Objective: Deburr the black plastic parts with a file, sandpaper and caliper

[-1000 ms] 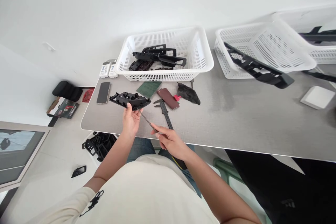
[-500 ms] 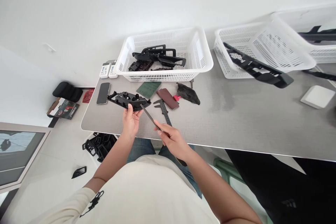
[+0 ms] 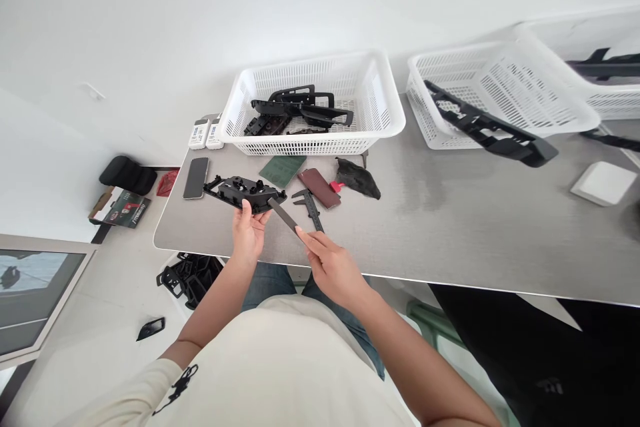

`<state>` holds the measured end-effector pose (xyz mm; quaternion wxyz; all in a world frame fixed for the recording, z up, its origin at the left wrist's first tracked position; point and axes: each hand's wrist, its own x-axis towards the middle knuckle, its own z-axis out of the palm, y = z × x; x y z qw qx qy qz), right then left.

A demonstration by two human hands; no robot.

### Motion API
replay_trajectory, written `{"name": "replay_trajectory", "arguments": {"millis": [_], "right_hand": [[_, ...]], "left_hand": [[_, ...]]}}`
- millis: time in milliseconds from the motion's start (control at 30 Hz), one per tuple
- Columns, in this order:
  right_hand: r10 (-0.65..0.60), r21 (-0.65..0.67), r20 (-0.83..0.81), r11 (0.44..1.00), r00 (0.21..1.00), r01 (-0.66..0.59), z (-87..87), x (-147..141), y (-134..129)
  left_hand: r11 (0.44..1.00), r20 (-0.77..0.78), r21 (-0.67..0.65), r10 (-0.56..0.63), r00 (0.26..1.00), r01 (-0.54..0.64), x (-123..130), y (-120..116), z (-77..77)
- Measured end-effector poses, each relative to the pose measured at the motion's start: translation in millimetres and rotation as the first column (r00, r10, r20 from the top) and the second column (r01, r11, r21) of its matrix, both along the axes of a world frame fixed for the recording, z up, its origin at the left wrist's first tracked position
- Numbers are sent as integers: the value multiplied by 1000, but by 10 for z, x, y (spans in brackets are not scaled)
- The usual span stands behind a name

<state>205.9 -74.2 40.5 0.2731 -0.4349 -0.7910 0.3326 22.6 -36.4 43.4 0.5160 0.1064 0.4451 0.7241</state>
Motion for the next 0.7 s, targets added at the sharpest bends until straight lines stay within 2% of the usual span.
{"name": "replay_trajectory", "arguments": {"millis": [67, 200, 333, 500, 633, 700], "right_hand": [[12, 14, 32, 1000, 999, -12, -6, -11, -10], [-47, 28, 68, 999, 997, 45, -33, -16, -5], [-5, 45, 58, 999, 998, 3, -34, -22, 5], [-42, 52, 98, 998, 994, 37, -25, -35, 13], [19, 29, 81, 999, 997, -21, -20, -37, 3], [-12, -4, 58, 1000, 998, 12, -28, -30, 6]], "left_hand": [[1000, -4, 19, -5, 1000, 6, 2, 0, -3], [1000, 3, 3, -5, 1000, 5, -6, 1, -13], [1000, 6, 7, -12, 1000, 12, -11, -2, -13], [1000, 27, 14, 1, 1000, -1, -30, -3, -18], [1000, 20, -8, -8, 1000, 8, -43, 0, -26], [1000, 30, -17, -2, 1000, 2, -48, 0, -25]]}}
